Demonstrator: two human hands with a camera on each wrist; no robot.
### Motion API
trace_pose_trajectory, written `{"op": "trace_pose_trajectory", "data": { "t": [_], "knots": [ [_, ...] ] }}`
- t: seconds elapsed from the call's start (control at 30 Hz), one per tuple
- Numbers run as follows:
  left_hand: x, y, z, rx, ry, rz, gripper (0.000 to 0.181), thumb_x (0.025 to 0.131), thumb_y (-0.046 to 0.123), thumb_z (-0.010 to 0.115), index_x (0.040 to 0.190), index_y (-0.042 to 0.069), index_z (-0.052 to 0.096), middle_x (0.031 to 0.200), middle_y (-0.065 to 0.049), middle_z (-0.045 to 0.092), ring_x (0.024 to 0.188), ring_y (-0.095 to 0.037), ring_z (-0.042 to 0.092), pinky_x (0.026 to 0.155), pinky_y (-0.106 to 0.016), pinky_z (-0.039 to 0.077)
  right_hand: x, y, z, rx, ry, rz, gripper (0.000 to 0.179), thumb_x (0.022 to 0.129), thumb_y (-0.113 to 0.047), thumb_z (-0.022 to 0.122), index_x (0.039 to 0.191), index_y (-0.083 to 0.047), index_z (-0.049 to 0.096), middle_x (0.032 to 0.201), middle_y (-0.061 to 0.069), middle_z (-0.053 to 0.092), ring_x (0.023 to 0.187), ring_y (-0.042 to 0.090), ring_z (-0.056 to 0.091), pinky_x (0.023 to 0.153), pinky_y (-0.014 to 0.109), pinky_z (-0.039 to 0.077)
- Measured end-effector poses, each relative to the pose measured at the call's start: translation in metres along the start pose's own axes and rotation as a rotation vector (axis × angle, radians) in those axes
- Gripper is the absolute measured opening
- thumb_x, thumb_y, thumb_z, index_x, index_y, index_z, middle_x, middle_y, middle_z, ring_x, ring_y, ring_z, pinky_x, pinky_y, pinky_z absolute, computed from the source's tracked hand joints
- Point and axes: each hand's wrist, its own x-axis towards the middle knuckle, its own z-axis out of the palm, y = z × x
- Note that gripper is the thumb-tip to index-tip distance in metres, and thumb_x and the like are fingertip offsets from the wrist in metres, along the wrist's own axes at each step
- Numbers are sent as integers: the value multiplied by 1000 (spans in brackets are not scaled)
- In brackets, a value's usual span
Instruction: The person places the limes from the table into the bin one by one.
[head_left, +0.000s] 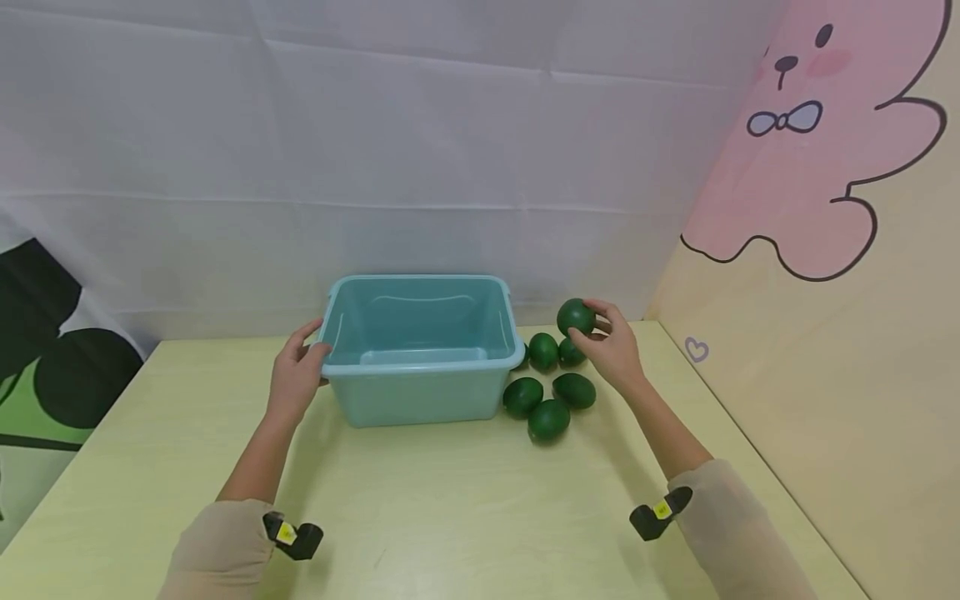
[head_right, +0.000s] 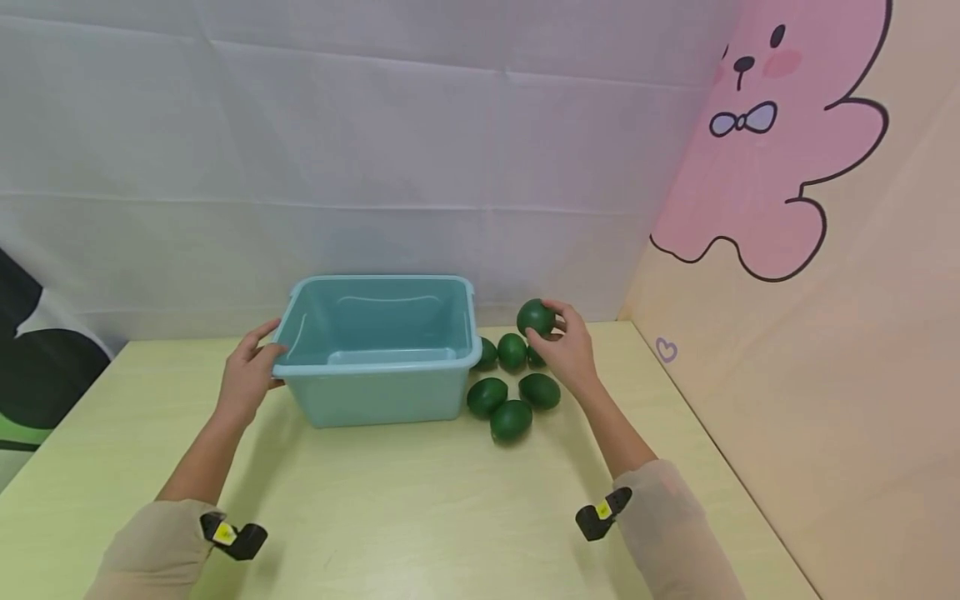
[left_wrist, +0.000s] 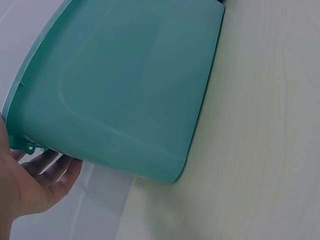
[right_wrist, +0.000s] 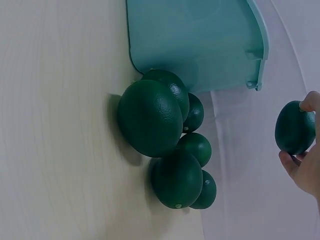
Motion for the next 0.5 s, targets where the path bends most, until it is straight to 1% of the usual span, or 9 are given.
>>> {"op": "trace_pose_trajectory", "data": {
  "t": [0.2,0.4,0.5],
  "knots": [
    [1,0,0,13,1,-5,53,96,29,38,148,21,30,139,-20,46,81,0,53,67,-21,51,2,-3,3,-1,-5,-17,53,85,-19,66,133,-10,45,139,10,44,122,30,48,95,42,45],
    [1,-1,0,17,0,-9,53,96,30,38,148,22,30,139,-19,46,95,-17,56,69,-23,52,4,-7,7,9,-13,-10,53,85,-20,67,133,-12,46,139,9,44,123,29,49,96,42,45],
    [1,-1,0,17,-3,-11,53,96,31,37,148,22,29,139,-19,46,94,-15,56,70,-22,52,4,-9,9,13,-14,-10,53,85,-21,67,133,-13,46,139,9,44,123,29,49,96,42,45]
  ]
}}
